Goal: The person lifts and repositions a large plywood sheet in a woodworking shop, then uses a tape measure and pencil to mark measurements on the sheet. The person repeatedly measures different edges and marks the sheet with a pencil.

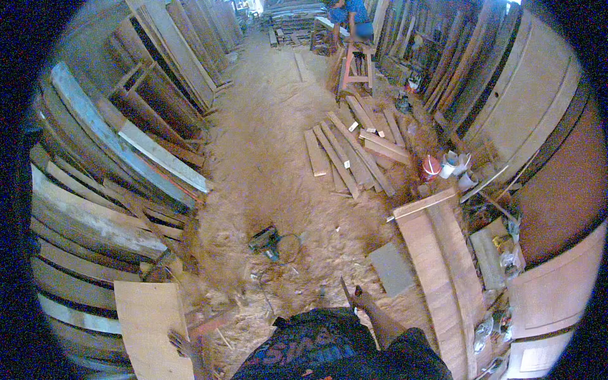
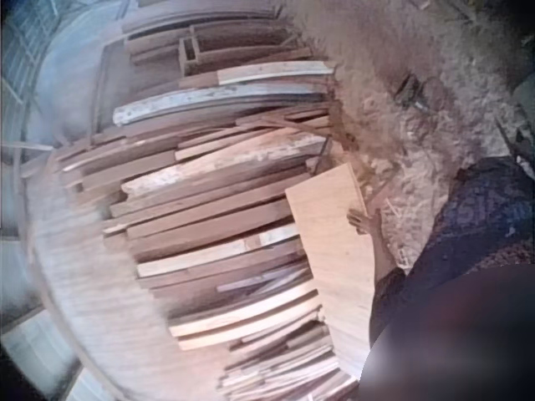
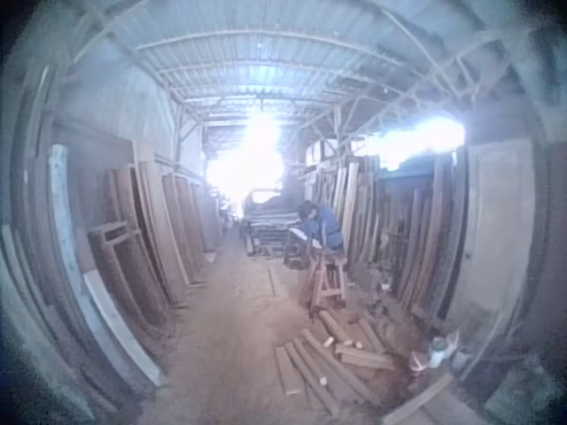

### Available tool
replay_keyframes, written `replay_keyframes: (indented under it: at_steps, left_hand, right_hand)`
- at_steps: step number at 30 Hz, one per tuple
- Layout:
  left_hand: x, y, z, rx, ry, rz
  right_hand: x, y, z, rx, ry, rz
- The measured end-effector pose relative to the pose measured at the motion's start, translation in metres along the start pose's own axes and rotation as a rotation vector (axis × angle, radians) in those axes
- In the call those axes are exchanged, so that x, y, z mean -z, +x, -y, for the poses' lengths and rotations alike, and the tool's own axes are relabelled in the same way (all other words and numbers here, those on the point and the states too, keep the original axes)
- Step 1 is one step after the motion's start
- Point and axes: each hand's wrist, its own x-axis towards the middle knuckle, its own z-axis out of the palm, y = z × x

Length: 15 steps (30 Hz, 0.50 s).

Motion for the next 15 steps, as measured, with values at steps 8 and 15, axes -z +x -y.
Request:
replay_keyframes:
  at_steps: [8,15]
  left_hand:
    - [-0.001,-0.01,-0.008,0.021,0.246,0.016]
    - [0.016,-0.008,-0.033,0.129,0.293,0.116]
  right_hand:
    - [-0.009,0.019,0.011,0.018,-0.298,0.144]
    - [-0.041,0.031,0.013,-0.046,-0.311,0.125]
